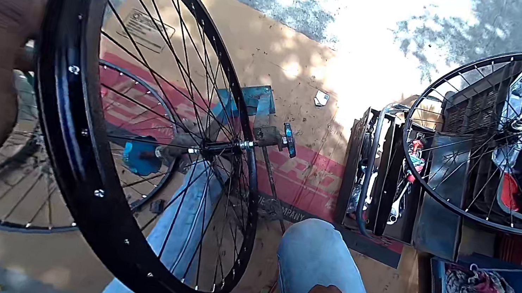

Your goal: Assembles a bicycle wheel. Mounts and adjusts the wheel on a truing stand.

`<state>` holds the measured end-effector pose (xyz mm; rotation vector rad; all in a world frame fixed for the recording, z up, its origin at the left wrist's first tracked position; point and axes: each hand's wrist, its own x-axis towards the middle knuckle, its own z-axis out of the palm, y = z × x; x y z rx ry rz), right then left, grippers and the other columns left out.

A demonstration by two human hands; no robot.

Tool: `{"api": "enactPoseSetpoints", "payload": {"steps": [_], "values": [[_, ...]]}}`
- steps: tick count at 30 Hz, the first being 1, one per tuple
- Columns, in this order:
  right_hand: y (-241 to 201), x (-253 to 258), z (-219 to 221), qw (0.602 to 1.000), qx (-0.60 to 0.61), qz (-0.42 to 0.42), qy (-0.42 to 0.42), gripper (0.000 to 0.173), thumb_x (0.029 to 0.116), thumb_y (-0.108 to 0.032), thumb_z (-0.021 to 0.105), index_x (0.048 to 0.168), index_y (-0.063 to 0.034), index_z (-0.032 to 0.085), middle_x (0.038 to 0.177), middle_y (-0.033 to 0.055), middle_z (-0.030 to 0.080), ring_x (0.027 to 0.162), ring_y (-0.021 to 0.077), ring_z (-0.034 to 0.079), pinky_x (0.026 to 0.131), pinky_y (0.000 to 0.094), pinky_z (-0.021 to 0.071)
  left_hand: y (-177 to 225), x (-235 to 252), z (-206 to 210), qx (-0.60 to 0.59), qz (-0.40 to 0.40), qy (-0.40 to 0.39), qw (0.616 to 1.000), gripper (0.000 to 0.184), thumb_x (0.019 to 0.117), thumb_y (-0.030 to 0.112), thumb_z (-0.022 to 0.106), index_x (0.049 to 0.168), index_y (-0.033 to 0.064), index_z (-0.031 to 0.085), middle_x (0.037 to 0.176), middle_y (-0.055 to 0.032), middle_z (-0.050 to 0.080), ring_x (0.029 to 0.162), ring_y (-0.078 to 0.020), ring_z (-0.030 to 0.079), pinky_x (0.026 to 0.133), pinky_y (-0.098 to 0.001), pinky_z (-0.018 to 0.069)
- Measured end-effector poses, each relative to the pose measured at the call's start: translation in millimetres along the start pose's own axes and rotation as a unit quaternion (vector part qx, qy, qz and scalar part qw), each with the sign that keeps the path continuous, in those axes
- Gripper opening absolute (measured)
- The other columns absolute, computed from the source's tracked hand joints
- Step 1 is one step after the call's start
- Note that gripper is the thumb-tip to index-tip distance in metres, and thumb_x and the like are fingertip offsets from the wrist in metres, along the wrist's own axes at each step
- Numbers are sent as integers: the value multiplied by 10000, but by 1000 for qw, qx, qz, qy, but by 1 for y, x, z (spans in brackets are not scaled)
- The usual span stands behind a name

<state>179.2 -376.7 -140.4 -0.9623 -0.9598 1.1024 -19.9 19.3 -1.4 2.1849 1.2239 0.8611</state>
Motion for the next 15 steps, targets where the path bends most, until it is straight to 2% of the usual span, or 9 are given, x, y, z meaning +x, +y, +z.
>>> {"api": "enactPoseSetpoints", "payload": {"steps": [2, 3, 4, 5, 7, 9, 11, 12, 15], "values": [[0, 0, -2, 1000, 22, -6, 6, 564, 1084, -561, 316, 1041, -68, 585, 885, 79, 636, 707, 121, 663, 623, 265, 594, 21, -61, 1, -15, -74, 56, 996, 352, 1090, 194, 453, 1351, -34, 516, 1233, -78, 602, 1085, -74, 583, 984, -299, 471], [-1, 1, -3, 999, 38, 0, 12, 577, 1079, -581, 299, 1019, -81, 580, 898, 70, 619, 710, 118, 652, 620, 262, 588, 33, -90, 9, -32, -133, 113, 984, 332, 1052, 65, 439, 1358, -51, 495, 1270, -98, 600, 1117, -85, 586, 1010, -299, 467], [-1, 1, -3, 998, 51, 7, 23, 573, 1077, -586, 294, 1000, -93, 576, 906, 60, 609, 713, 117, 643, 617, 263, 584, 14, -124, -5, -33, -78, 26, 996, 440, 1018, 34, 416, 1414, -151, 363, 1376, -183, 537, 1209, -95, 566, 1016, -273, 483], [-1, 2, -4, 998, 55, 11, 35, 561, 1079, -577, 293, 1004, -98, 575, 907, 53, 616, 710, 114, 645, 616, 262, 585, 16, -156, 0, -53, -107, 19, 993, 475, 983, -1, 448, 1403, -192, 337, 1365, -217, 532, 1201, -83, 569, 998, -248, 492], [0, 4, -3, 998, 42, 2, 50, 523, 1096, -521, 306, 1037, -85, 588, 938, 63, 643, 715, 107, 663, 626, 261, 596, 48, -214, 29, -74, -285, 2, 956, 567, 935, -69, 485, 1437, -216, 266, 1380, -271, 488, 1208, -91, 553, 1014, -239, 480], [3, 5, -5, 998, 32, -21, 44, 477, 1104, -472, 354, 1106, -80, 626, 1063, 82, 676, 810, 119, 694, 702, 277, 615, 49, -270, 58, -73, -404, -76, 909, 693, 865, -85, 557, 1484, -183, 260, 1455, -321, 447, 1296, -227, 537, 1063, -330, 476], [5, 7, -6, 998, 46, -31, 36, 436, 1096, -446, 419, 1202, -100, 663, 1189, 102, 689, 906, 148, 716, 762, 302, 625, 37, -311, 87, -42, -427, -152, 890, 841, 788, -44, 691, 1518, -140, 283, 1516, -368, 375, 1396, -416, 441, 1137, -494, 408], [6, 7, -6, 997, 55, -33, 39, 395, 1083, -435, 472, 1242, -129, 663, 1222, 106, 695, 938, 163, 726, 780, 311, 627, 35, -318, 100, -14, -415, -179, 892, 898, 781, 35, 786, 1524, -121, 306, 1530, -376, 352, 1420, -467, 396, 1160, -553, 363], [3, 7, -3, 995, 70, -30, 63, 360, 988, -344, 688, 1290, -172, 594, 1211, 129, 710, 998, 217, 731, 834, 338, 618, 33, -318, 140, -37, -438, -171, 882, 1006, 759, 268, 901, 1544, -35, 350, 1534, -283, 420, 1418, -412, 420, 1132, -568, 381]]}}
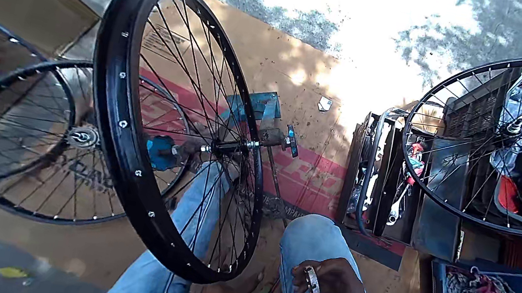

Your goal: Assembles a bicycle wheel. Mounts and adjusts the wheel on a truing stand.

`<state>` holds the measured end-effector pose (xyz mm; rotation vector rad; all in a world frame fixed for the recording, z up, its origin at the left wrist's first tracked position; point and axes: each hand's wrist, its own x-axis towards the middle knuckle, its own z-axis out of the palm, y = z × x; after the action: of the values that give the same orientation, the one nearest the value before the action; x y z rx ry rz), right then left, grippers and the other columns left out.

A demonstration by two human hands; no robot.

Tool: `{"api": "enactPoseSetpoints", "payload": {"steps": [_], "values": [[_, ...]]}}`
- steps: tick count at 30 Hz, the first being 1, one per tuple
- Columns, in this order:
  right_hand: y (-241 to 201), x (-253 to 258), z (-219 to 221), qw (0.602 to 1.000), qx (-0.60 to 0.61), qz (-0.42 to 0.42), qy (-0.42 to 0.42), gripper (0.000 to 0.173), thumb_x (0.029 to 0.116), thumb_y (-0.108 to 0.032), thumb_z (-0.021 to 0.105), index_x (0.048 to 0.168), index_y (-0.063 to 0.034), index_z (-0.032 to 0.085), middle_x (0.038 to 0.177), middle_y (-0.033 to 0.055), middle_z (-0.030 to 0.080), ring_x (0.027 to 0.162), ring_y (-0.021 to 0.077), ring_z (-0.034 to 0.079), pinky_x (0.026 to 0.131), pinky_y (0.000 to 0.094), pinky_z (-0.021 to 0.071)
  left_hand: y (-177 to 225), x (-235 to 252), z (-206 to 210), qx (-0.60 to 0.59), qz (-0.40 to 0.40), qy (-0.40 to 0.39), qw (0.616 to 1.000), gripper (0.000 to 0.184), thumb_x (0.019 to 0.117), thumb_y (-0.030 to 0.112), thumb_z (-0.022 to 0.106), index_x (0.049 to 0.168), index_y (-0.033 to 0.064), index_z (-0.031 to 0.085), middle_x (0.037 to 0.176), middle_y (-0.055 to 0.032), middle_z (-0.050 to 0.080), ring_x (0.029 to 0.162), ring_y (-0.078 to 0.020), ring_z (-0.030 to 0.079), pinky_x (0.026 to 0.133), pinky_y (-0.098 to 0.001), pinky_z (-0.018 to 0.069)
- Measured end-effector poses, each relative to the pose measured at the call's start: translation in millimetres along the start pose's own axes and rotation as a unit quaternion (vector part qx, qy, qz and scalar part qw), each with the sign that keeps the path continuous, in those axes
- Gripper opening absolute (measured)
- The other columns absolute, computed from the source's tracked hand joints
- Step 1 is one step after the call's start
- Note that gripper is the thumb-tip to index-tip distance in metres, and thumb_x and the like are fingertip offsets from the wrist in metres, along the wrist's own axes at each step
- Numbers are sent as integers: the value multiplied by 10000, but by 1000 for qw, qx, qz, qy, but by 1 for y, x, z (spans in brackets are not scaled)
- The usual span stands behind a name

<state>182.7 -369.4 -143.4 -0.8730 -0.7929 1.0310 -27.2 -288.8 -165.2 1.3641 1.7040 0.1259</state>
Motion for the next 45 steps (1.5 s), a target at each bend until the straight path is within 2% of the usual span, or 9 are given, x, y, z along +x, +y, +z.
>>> {"api": "enactPoseSetpoints", "payload": {"steps": [4, 9, 12, 15, 18, 23, 31, 38, 45], "values": [[1, 1, 1, 999, -31, -12, 1, 563, 886, -188, 818, 1391, -149, 572, 1240, 132, 709, 1070, 231, 720, 898, 359, 618, -7, 11, 25, -18, 57, 92, 994, 452, 896, 300, 783, 1230, 9, 692, 1203, -166, 709, 1144, -296, 668, 1017, -546, 493], [7, 12, 4, 990, -130, -46, -44, 463, 871, -225, 839, 1270, -49, 682, 1206, 137, 729, 1129, 223, 697, 1001, 401, 579, 20, -23, -4, 73, 119, 168, 976, 432, 951, 392, 690, 1116, -5, 738, 1069, -184, 746, 1031, -348, 713, 933, -600, 521], [7, 30, 9, 976, -190, -75, -78, 459, 877, -265, 834, 1262, -64, 687, 1207, 116, 731, 1190, 234, 668, 1053, 422, 549, 32, -34, -20, 17, 199, 244, 949, 401, 919, 331, 718, 1030, -55, 707, 951, -159, 737, 914, -192, 719, 885, -395, 570], [9, 59, 16, 960, -240, -112, -95, 427, 888, -275, 819, 1255, -91, 698, 1204, 88, 734, 1209, 219, 655, 1084, 435, 515, 45, -35, -24, -110, 253, 234, 932, 369, 936, 173, 681, 1086, -154, 597, 965, -105, 703, 930, -35, 679, 903, -223, 560], [10, 90, 25, 946, -266, -157, -94, 405, 877, -260, 828, 1222, -79, 717, 1181, 84, 746, 1181, 214, 674, 1086, 437, 519, 59, -30, -24, -210, 309, 211, 903, 486, 1023, 207, 578, 1250, -198, 434, 1056, -56, 709, 1001, -39, 689, 918, -241, 577], [13, 124, 37, 932, -288, -199, -89, 377, 881, -264, 822, 1194, -73, 738, 1155, 64, 758, 1140, 176, 696, 1088, 418, 522, 84, -12, -38, -280, 354, 229, 863, 361, 1100, 272, 414, 1257, -25, 548, 1128, 50, 711, 995, -87, 713, 878, -295, 615], [24, 155, 57, 944, -270, -176, -67, 388, 874, -276, 817, 1187, -57, 746, 1144, 64, 757, 1124, 174, 693, 1020, 382, 563, 108, 13, -57, -268, 413, 243, 836, 285, 1094, 289, 447, 1208, 78, 602, 1035, 93, 720, 916, -81, 709, 829, -270, 610], [37, 168, 80, 961, -216, -156, -73, 395, 849, -238, 846, 1180, -42, 754, 1133, 69, 765, 1093, 162, 709, 985, 361, 578, 114, 20, -59, -242, 407, 298, 829, 280, 1091, 253, 442, 1182, 44, 605, 1047, 105, 684, 954, -35, 683, 888, -255, 581], [42, 179, 95, 966, -183, -107, -148, 397, 964, -262, 728, 1283, -26, 702, 1236, 98, 729, 1200, 188, 665, 1075, 376, 521, 118, 23, -64, -260, 403, 310, 821, 330, 1071, 271, 497, 1265, 12, 560, 1201, 52, 635, 1122, -61, 628, 974, -269, 542]]}}
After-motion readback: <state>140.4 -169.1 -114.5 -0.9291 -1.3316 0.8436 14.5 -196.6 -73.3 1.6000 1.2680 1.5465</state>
